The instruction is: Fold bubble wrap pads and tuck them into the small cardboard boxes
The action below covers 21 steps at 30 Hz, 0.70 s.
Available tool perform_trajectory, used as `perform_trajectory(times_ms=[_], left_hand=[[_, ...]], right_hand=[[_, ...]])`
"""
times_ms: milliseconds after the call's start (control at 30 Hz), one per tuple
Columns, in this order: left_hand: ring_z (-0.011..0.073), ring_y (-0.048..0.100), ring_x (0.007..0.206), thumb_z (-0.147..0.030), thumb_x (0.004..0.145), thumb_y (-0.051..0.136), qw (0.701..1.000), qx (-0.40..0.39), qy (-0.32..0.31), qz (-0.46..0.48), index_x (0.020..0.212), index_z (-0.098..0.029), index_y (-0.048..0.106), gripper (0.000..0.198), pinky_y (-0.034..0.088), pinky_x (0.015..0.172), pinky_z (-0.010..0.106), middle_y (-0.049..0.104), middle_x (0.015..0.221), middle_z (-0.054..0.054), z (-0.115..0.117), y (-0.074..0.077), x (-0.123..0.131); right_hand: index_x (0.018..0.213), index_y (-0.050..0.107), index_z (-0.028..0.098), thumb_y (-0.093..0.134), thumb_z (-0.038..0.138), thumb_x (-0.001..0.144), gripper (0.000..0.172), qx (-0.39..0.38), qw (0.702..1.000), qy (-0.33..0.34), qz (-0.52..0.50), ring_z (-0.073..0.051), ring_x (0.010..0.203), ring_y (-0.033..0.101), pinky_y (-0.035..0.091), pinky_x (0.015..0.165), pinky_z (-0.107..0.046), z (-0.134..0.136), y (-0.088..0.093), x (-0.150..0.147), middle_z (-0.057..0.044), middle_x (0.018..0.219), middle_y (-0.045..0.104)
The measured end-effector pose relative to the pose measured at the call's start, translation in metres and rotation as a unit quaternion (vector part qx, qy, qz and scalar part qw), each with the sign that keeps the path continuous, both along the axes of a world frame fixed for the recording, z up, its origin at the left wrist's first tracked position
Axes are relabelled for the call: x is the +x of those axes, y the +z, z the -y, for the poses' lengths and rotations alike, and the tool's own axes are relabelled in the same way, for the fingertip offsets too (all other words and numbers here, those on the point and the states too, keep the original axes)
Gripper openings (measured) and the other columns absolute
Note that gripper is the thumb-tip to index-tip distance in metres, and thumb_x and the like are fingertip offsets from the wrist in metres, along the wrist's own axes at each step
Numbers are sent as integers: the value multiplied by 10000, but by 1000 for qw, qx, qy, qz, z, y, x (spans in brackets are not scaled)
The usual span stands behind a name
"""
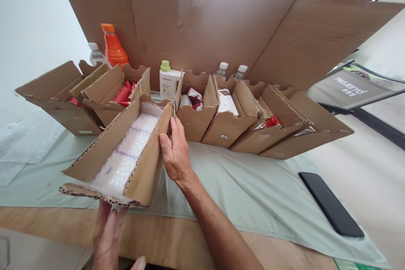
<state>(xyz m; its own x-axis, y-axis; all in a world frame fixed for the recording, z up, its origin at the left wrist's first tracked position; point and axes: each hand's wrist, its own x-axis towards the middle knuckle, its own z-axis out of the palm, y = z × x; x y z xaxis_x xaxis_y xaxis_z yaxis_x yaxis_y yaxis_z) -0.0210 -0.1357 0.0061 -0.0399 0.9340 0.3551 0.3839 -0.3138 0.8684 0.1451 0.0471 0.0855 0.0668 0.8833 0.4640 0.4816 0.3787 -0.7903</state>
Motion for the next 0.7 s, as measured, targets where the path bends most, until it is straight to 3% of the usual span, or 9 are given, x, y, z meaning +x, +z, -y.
perform_trajectory(times_ms=[200, 300, 433, 700], left_hand=[[469, 86, 1630, -324, 706, 906, 999, 30, -33, -23, 1697, -388, 154, 1246, 375, 1248, 645, -34, 1803, 37, -14, 9, 17], [427, 103, 1642, -208, 862, 748, 998, 27, -35, -50, 1691, -423, 124, 1059, 380, 1237, 645, -46, 1804, 42, -32, 17, 23], [409, 5, 1652, -114, 937, 582, 994, 48, -47, -80, 1686, -423, 99, 943, 268, 1247, 715, -73, 1801, 68, -77, 27, 33], [380, 16, 1656, -148, 873, 614, 992, 62, -67, -88, 1648, -262, 298, 844, 153, 1307, 638, -64, 1796, 132, -175, 24, 57]], right_hand=[[1462, 605, 252, 345, 779, 991, 753, -2, 996, 31, -88, -260, 1490, 491, 380, 1256, -462, -10, -31, 15, -90, 1587, 554], [1227, 739, 222, 403, 688, 996, 619, -38, 993, -16, -112, -278, 1261, 661, 494, 1122, -446, -14, -54, 19, -118, 1332, 734], [1014, 759, 213, 466, 521, 987, 426, -82, 987, -64, -125, -263, 995, 721, 552, 933, -410, -15, -73, 20, -104, 1065, 798], [956, 707, 204, 454, 531, 954, 413, -106, 977, -101, -156, -253, 887, 698, 559, 831, -393, -22, -83, 24, -101, 933, 761]])
